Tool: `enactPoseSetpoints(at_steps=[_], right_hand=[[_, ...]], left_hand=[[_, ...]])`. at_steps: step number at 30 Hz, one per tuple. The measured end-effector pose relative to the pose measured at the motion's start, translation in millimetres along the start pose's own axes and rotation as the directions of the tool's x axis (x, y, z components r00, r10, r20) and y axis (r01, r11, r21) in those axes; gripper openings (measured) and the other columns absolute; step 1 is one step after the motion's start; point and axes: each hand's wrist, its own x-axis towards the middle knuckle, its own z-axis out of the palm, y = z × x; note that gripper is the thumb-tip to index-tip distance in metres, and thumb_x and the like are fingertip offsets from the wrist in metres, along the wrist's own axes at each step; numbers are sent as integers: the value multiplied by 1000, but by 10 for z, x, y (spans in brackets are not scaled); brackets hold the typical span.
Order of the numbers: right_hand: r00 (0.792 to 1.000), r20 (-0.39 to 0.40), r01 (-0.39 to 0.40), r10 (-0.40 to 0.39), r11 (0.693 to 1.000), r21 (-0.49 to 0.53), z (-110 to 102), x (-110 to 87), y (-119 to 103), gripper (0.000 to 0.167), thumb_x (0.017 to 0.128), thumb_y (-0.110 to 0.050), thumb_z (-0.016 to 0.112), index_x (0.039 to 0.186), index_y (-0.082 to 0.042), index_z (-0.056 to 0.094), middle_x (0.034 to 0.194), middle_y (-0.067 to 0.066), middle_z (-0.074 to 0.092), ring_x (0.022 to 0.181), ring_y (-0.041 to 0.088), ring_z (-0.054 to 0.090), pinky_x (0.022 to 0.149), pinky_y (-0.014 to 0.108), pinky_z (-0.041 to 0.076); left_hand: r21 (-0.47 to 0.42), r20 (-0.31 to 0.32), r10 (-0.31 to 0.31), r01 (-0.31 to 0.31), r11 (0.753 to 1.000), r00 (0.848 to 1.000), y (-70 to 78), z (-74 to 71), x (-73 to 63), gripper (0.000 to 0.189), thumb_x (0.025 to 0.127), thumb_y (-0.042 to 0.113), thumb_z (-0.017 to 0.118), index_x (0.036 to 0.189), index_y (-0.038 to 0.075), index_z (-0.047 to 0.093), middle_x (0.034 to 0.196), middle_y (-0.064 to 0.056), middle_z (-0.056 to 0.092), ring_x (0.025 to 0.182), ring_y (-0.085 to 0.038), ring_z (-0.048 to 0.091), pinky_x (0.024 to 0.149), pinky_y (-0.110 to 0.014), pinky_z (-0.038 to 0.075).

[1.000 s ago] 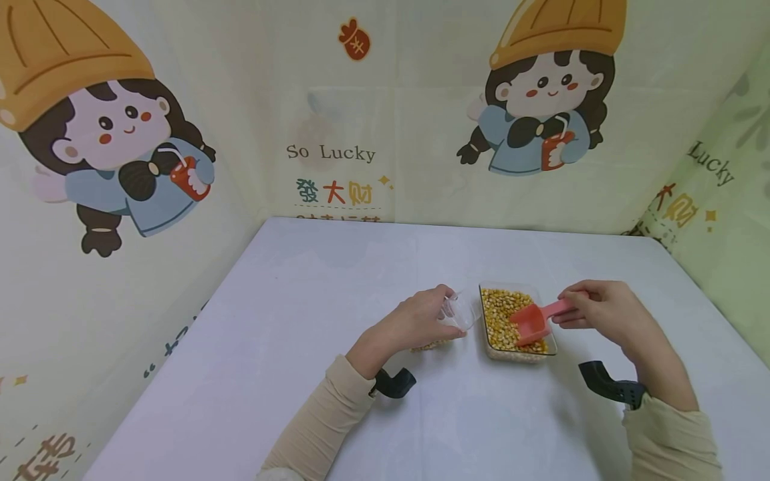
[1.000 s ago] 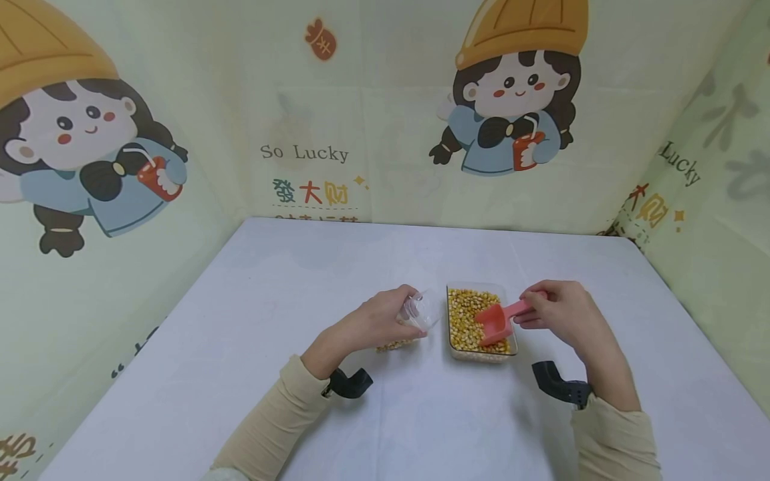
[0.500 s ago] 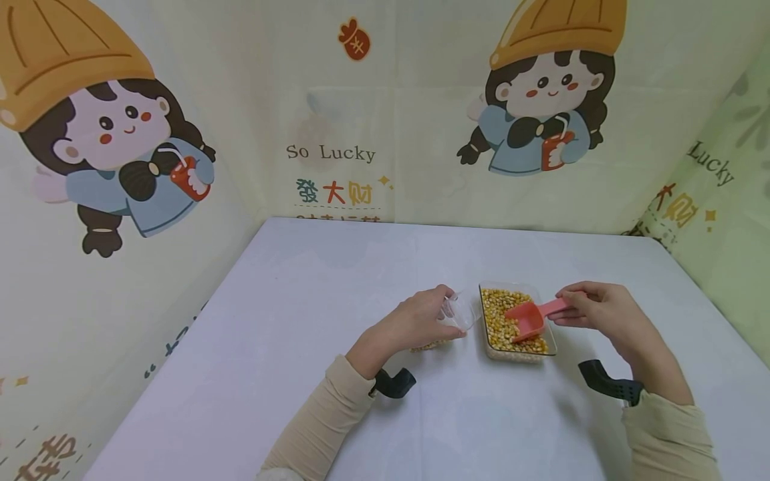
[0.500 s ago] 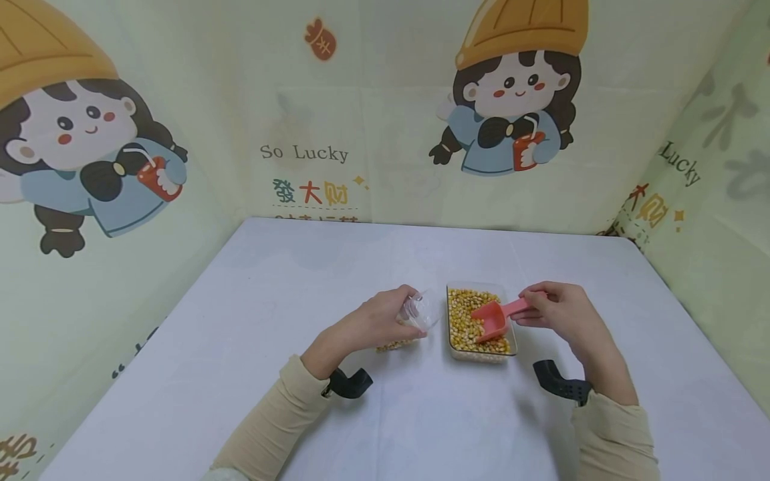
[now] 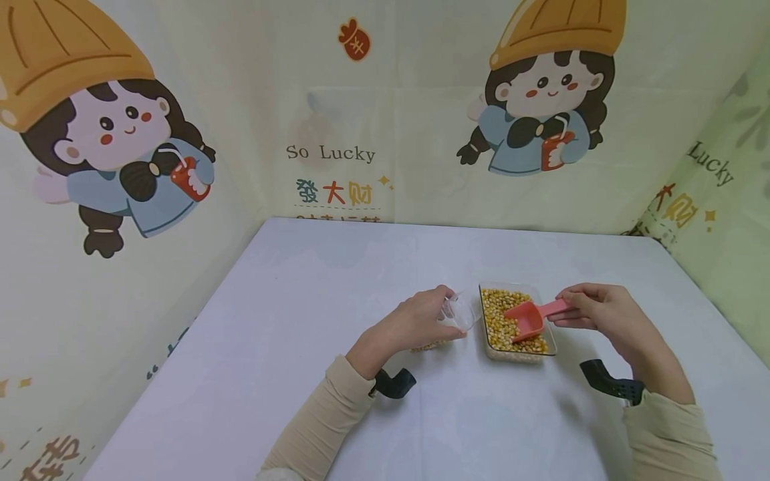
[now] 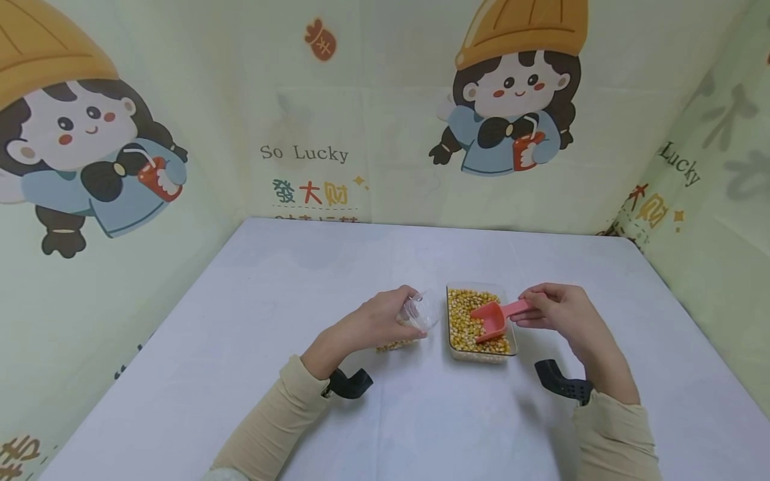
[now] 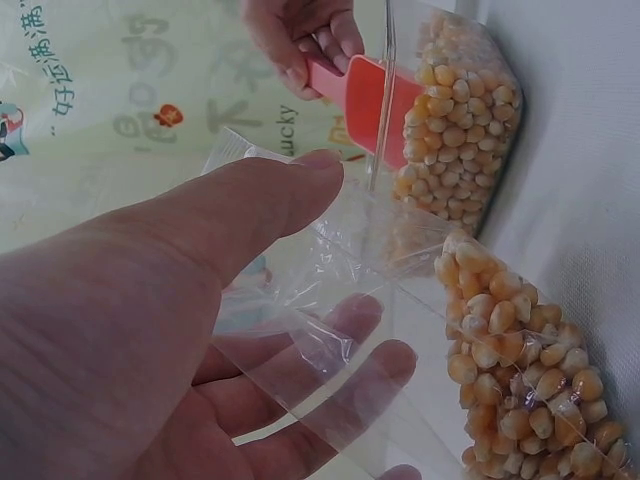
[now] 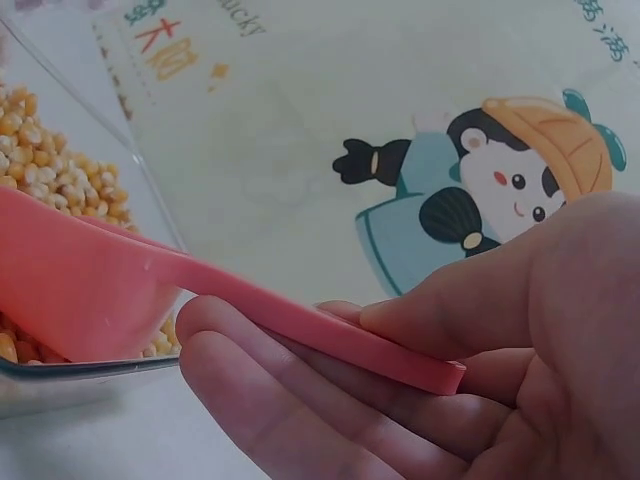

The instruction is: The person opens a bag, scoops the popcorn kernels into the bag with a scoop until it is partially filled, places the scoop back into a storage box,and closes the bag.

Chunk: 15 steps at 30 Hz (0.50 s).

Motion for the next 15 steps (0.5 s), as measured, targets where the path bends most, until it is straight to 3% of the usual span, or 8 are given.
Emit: enactPoseSetpoints(at_steps=[9, 15], right_hand=[[1000, -20, 18, -18, 1000, -1, 20, -31, -54, 59, 104, -40, 47, 136, 10, 44, 103, 8, 73, 92, 18, 75, 79, 16, 55], [999, -22, 36, -36, 999, 1, 113, 30, -67, 55, 105, -34, 47, 136, 12, 43, 104, 13, 71, 88, 16, 75, 79, 25, 57]], left_hand=[[5, -1, 1, -1, 1000, 1000, 11, -3, -5, 67, 86, 43, 76, 139, 15, 47, 114, 2, 66, 99, -10, 63, 76, -25, 50], [8, -2, 6, -6, 1000, 1000, -3, -5, -1, 67, 85, 43, 76, 138, 14, 48, 114, 1, 66, 98, -10, 63, 76, -25, 50]])
